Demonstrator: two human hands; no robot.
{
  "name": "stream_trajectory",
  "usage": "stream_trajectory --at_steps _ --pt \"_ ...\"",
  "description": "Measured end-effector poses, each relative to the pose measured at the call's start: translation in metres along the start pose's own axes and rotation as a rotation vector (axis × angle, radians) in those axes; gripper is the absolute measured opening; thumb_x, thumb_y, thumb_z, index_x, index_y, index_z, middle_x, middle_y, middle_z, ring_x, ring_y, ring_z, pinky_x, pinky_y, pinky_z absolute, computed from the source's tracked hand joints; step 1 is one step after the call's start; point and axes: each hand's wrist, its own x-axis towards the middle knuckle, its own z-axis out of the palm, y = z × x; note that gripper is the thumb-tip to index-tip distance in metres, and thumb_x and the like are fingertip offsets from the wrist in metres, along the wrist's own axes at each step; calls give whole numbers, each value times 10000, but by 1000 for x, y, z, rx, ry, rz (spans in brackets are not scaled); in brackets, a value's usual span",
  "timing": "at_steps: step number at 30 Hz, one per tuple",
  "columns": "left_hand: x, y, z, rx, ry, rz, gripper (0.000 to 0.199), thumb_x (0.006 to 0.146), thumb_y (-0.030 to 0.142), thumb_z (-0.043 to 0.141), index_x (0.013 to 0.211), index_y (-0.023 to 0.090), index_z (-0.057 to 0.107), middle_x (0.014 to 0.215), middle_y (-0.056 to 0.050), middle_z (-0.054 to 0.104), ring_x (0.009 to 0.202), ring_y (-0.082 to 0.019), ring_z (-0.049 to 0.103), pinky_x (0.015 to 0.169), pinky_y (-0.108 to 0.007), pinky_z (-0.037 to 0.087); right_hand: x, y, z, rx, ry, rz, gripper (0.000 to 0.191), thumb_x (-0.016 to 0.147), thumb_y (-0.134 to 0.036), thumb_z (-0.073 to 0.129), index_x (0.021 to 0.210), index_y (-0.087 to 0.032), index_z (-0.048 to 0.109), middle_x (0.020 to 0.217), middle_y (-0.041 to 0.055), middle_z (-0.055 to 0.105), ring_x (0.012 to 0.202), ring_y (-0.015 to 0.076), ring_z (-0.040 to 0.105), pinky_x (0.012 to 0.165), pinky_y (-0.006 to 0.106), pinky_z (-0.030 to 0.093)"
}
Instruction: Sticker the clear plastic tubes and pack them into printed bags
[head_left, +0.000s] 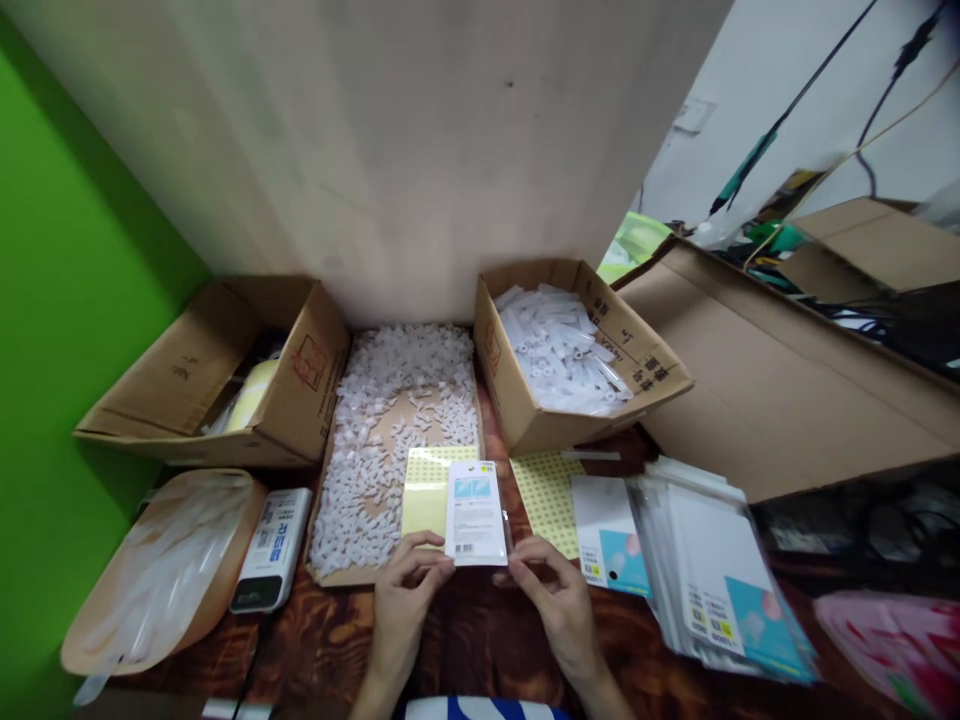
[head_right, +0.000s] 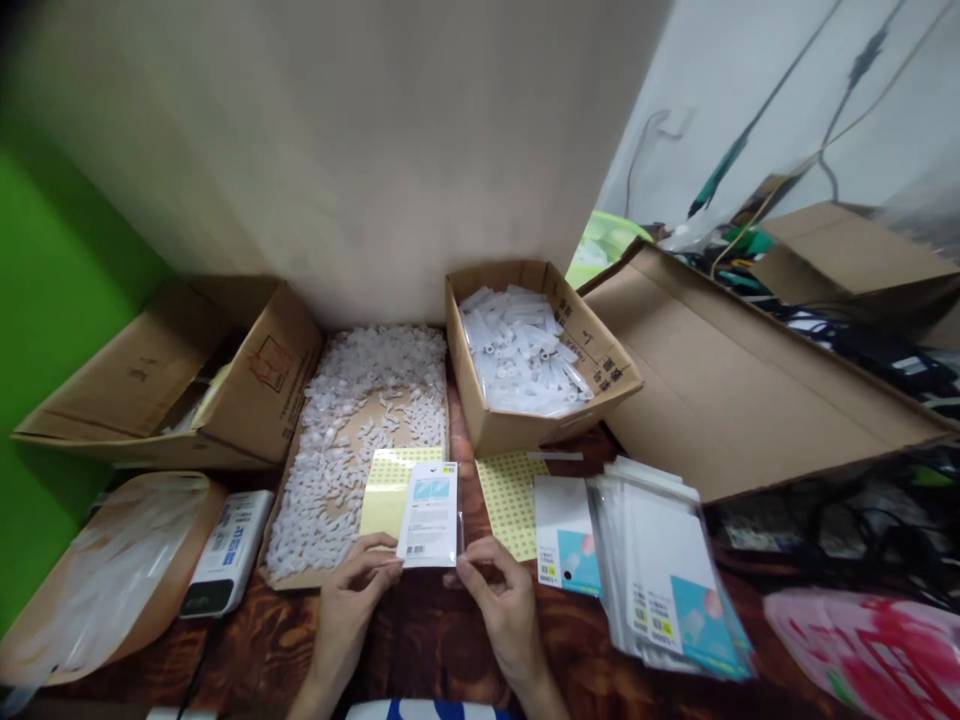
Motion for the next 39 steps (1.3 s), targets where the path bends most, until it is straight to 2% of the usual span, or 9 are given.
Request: stream_trajectory --at_steps 3,6,10,17,24,30,39 --pt "-6 0 1 36 -4 -112 233 734 412 822 694 183 814 795 -89 756 702 -216 701 633 -279 568 -9 11 -1 106 32 140 196 858 -381 812 884 -202 737 826 50 708 681 224 735 721 376 640" --pt "-8 2 2 76 -3 -159 225 744 396 807 678 180 807 645 -63 742 642 -207 677 658 -281 548 -11 15 -3 120 30 172 230 810 -385 856 885 -196 748 824 63 747 737 255 766 759 387 649" --pt "-10 1 5 55 -13 -204 262 733 412 808 632 172 784 619 -60 737 635 -208 676 654 -275 539 -6 12 -4 48 82 190 286 732 -416 906 799 -188 746 761 59 753 652 244 764 672 341 652" --pt "-18 -4 10 -71 29 -334 377 731 524 809 722 148 777 668 -80 763 620 -220 710 647 -294 576 0 13 -4 2 77 235 309 780 -454 863 770 -189 705 670 45 732 593 227 741 621 303 618" --pt "-19 4 14 -69 54 -377 399 740 542 794 705 147 745 644 -85 766 610 -233 735 660 -311 603 -2 19 -6 -38 60 240 293 842 -451 809 790 -199 672 642 22 711 607 213 730 641 274 573" --pt "-17 5 20 -34 90 -416 414 739 568 763 653 171 684 581 -64 739 552 -231 722 587 -305 589 -1 11 2 -141 58 186 338 891 -488 740 749 -203 625 643 15 676 578 198 683 620 281 531" --pt "-12 0 27 24 133 -456 404 739 528 691 535 211 546 411 14 591 357 -136 553 404 -221 432 1 14 18 -281 151 174 484 883 -639 668 672 -233 510 493 -25 577 434 160 564 491 260 468"
